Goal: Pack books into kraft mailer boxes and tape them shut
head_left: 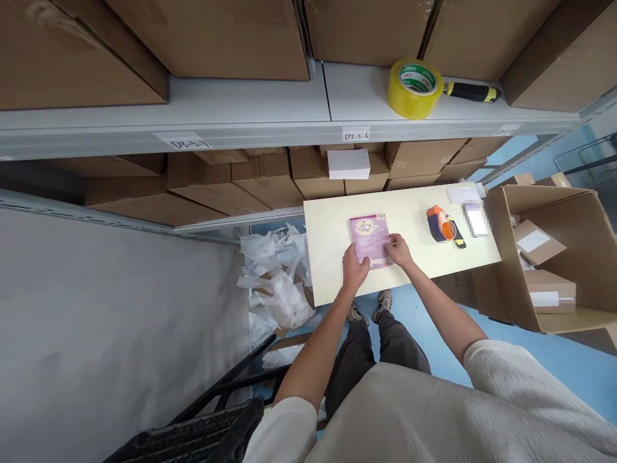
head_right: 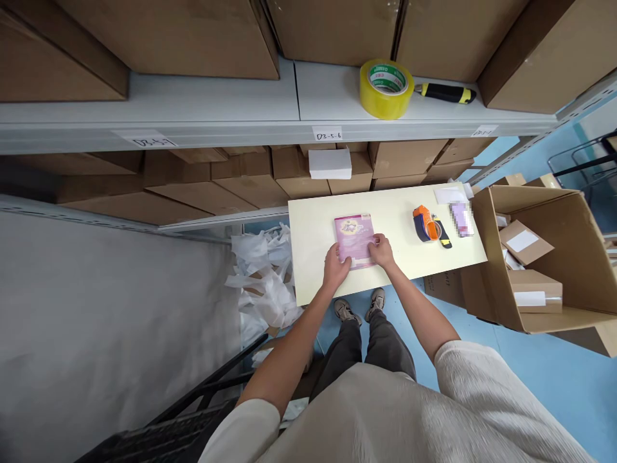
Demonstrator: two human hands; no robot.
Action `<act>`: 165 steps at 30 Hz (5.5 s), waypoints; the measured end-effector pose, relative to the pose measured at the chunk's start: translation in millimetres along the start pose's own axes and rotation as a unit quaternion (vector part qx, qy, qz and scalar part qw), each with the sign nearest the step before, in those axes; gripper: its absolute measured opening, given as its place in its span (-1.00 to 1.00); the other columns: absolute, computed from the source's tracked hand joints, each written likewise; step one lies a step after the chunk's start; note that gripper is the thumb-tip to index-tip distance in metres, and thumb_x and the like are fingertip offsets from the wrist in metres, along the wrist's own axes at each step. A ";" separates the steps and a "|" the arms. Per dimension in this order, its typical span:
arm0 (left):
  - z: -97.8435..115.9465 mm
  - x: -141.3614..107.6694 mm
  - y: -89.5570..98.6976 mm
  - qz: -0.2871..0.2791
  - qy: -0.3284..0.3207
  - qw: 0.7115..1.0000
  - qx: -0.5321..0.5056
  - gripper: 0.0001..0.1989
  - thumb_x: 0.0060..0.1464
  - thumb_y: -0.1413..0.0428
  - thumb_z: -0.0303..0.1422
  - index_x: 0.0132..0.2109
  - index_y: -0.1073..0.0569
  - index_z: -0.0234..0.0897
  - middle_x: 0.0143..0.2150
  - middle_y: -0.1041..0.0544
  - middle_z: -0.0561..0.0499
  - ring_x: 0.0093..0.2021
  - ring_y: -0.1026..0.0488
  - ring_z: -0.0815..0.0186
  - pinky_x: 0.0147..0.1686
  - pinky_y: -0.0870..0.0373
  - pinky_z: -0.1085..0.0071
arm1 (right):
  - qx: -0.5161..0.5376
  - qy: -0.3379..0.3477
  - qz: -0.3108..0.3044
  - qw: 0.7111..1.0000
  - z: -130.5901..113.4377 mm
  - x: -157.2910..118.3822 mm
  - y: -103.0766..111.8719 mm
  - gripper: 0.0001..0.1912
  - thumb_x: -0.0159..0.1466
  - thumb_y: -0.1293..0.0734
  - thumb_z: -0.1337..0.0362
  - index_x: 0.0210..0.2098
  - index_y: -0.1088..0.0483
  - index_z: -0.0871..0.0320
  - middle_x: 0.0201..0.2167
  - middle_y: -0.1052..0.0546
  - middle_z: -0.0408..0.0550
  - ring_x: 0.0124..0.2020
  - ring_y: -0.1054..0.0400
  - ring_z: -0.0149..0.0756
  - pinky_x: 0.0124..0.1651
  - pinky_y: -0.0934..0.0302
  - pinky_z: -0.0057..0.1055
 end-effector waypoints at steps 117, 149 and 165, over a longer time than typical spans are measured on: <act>-32.7 51.7 47.4 -0.118 -0.103 0.952 0.263 -0.16 0.25 -0.19 -0.18 0.59 -0.16 -0.24 0.69 0.06 -0.30 0.67 0.11 -0.22 0.57 0.14 -0.30 | -0.094 0.005 -0.080 0.992 -92.0 -76.8 -56.2 -0.81 0.55 -0.24 0.16 0.02 -0.38 0.11 -0.20 -0.71 0.02 -0.24 -0.65 -0.19 -0.13 -0.42 -0.37; -28.0 51.9 53.5 -0.131 -0.082 0.946 0.284 -0.09 0.26 -0.18 -0.13 0.62 -0.07 -0.23 0.71 0.11 -0.26 0.67 0.12 -0.20 0.56 0.13 -0.29 | -0.394 0.078 -0.113 0.909 -123.5 -81.0 -103.5 -0.62 0.60 -0.12 0.11 0.24 -0.30 0.20 0.05 -0.65 0.32 0.07 -0.61 0.10 0.08 -0.40 -0.11; -34.0 51.2 52.5 -0.163 -0.063 0.930 0.323 0.06 0.14 -0.24 -0.23 0.65 0.08 -0.20 0.72 0.22 -0.21 0.69 0.23 -0.10 0.59 0.17 -0.15 | -0.422 0.068 -0.126 0.895 -110.1 -125.6 -92.9 -0.64 0.60 -0.14 0.13 0.20 -0.35 0.22 0.00 -0.67 0.29 0.05 -0.62 0.07 0.05 -0.40 -0.19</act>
Point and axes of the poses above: each hand's wrist, its own x-axis towards the middle knuckle, its own y-axis out of the back of the hand, z = x × y, the point moved 10 cm from there along x, towards the middle knuckle
